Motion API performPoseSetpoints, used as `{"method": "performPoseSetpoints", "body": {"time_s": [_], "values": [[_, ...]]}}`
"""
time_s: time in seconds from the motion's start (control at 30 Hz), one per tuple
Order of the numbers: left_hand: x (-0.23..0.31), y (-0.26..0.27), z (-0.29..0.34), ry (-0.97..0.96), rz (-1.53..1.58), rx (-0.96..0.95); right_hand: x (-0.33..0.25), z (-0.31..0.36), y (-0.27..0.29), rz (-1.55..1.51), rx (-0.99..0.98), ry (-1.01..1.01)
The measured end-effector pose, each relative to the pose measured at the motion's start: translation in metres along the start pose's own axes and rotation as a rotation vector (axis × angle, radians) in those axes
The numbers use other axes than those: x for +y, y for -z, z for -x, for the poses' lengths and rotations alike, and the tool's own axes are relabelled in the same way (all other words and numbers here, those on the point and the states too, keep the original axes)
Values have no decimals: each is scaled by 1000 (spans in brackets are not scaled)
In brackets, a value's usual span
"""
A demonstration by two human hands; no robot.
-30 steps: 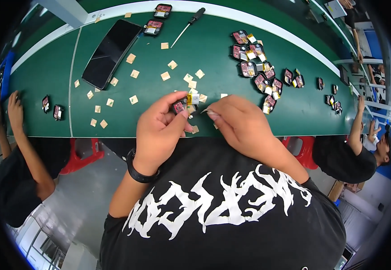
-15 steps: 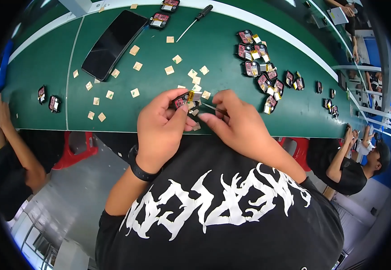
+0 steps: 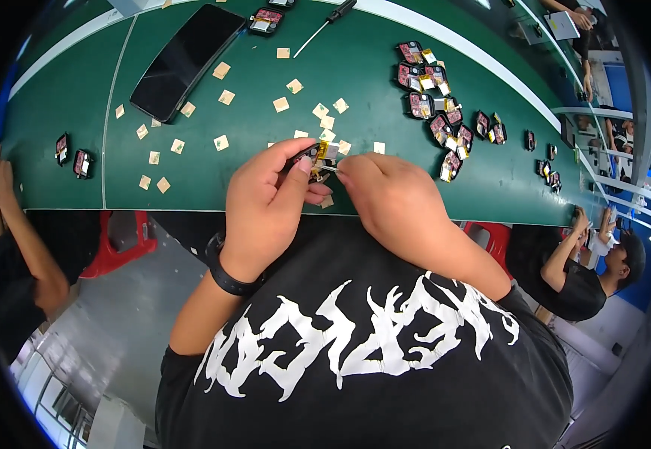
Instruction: Assembling internal components and applying adhesive stickers to smartwatch frames.
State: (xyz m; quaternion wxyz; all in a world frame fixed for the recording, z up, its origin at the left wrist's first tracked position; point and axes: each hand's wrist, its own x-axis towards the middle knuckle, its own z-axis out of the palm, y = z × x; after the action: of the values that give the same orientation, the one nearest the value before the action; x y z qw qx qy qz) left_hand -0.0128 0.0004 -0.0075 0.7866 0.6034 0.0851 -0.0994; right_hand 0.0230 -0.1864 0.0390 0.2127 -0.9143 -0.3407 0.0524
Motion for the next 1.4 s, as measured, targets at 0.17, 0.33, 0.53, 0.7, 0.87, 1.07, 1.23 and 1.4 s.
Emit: {"method": "performPoseSetpoints", "body": {"time_s": [0.17, 0.33, 0.53, 0.7, 0.87, 1.07, 1.23, 1.4], "values": [[3, 7, 0, 41, 56, -42, -3, -3, 1, -29, -34, -6], [-1, 5, 2, -2, 28, -42, -9, -1, 3, -7, -43, -49], [-6, 5, 4, -162, -166, -2, -6, -5, -4, 13, -69, -66], [0, 8, 3, -5, 79, -20, -3, -2, -10, -151, 38, -96], [-1, 12, 1, 55, 224, -3, -5, -4, -7, -459, 44, -250], [2, 10, -2, 32, 209, -12, 6, -3, -2, -818, 20, -400], [2, 10, -2, 9, 214, -61, 15, -21, -4, -479, 117, 33], [-1, 7, -3, -14, 154, -60, 24, -22, -7, -175, 35, 85]]}}
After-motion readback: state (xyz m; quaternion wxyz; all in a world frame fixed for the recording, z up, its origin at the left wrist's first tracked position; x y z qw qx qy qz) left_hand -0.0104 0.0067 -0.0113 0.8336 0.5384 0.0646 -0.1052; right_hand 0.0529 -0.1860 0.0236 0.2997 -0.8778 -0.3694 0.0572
